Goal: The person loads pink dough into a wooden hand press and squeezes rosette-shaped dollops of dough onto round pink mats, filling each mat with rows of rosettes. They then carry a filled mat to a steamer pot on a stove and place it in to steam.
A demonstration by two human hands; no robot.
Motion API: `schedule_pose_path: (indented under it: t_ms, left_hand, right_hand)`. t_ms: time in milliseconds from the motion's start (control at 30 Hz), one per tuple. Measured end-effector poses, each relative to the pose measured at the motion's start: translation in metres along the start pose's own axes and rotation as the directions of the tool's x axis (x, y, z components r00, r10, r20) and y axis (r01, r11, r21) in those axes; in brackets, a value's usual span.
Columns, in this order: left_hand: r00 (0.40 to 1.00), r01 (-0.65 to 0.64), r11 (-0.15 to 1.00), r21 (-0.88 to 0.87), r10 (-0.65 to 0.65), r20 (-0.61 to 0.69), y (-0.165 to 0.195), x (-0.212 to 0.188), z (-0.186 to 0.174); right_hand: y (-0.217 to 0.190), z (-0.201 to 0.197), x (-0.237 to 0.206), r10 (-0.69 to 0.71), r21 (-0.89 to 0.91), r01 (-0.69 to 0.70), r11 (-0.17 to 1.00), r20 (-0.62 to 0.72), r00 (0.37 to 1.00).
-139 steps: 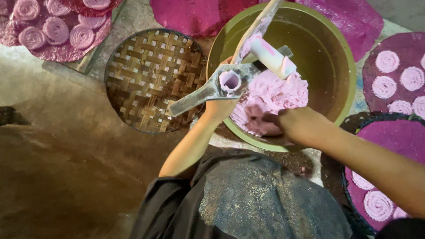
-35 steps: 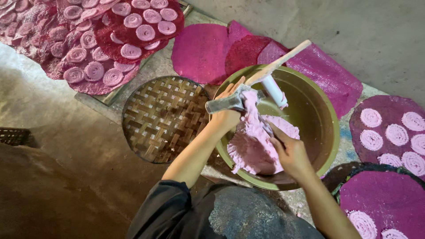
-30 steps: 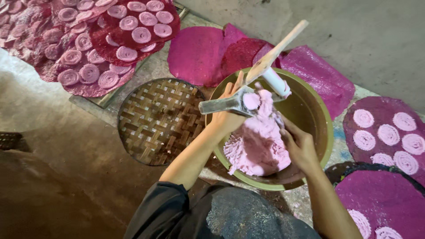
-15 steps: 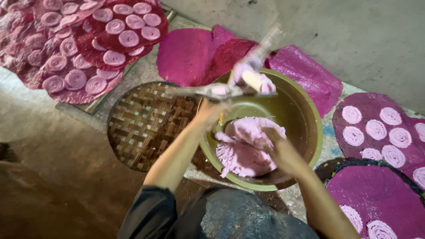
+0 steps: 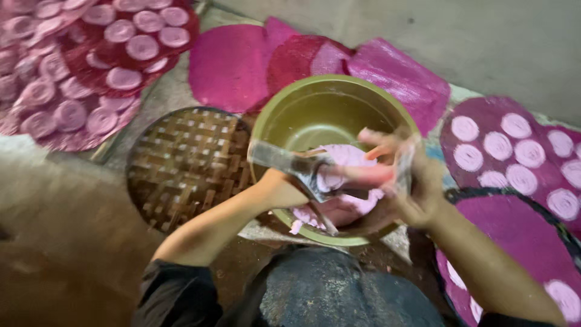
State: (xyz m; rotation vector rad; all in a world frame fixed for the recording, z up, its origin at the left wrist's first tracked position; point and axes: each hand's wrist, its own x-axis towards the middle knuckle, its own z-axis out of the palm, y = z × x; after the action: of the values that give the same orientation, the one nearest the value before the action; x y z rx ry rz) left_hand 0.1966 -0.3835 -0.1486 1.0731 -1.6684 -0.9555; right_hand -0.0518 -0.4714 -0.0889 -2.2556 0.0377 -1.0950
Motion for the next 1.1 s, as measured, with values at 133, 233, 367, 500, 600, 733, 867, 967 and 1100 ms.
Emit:
schedule_pose_path:
  t_ms: [133,233,367,500,600,733,867,967,1100]
  left_hand:
    - [0.884,0.234,0.762,0.604,-0.425,0.194,0.036,0.011,0.009]
    - [0.945,0.218,0.958,0.186,-0.255,0.207,0.038,0.007,0.027]
    - [0.956,0.183,0.983,0.003,-0.179,0.233,0.02,0.004,0.031]
    - [0.935,0.139,0.99,-0.001,-0.131,0.329,0.0,0.008,0.018]
    - [0.957,-0.032,0.97,0.243,-0.04,0.286,-0.011,-0.002,0.013]
    - [0.973,0.095,0.821,0.563,0.043,-0.227,-0.029,-0.048,0.036]
    - [0.917,0.252,0.704,0.664,0.045,-0.396,-0.04,-0.108,0.073]
    - [0.91,0.344,0.589,0.731,-0.016,-0.414,-0.044,-0.123,0.096]
    - [0.889,0.411,0.563,0.717,-0.074,-0.451,-0.046,-0.098,0.104]
  right_hand:
    - [-0.021,0.01,-0.026,-0.237,-0.126,0.247,0.961,0.088,0.967]
    - [-0.04,0.022,-0.034,-0.137,-0.191,0.149,0.97,0.075,0.988]
    - [-0.057,0.025,-0.033,0.053,-0.325,-0.056,0.944,-0.018,0.998]
    - [-0.045,0.012,-0.057,0.417,0.351,-0.438,0.827,0.138,0.898]
    - [-0.028,0.017,-0.097,0.505,0.481,-0.841,0.247,0.677,0.536]
    - [-0.031,0.025,-0.148,0.776,0.381,-0.817,0.432,0.305,0.552]
    - [-0.05,0.003,-0.168,0.825,0.501,-0.721,0.479,0.025,0.565]
    - [-0.064,-0.019,-0.175,0.818,0.391,-0.737,0.551,-0.082,0.569]
    - [-0.076,-0.034,-0.194,0.829,0.486,-0.694,0.531,-0.131,0.543]
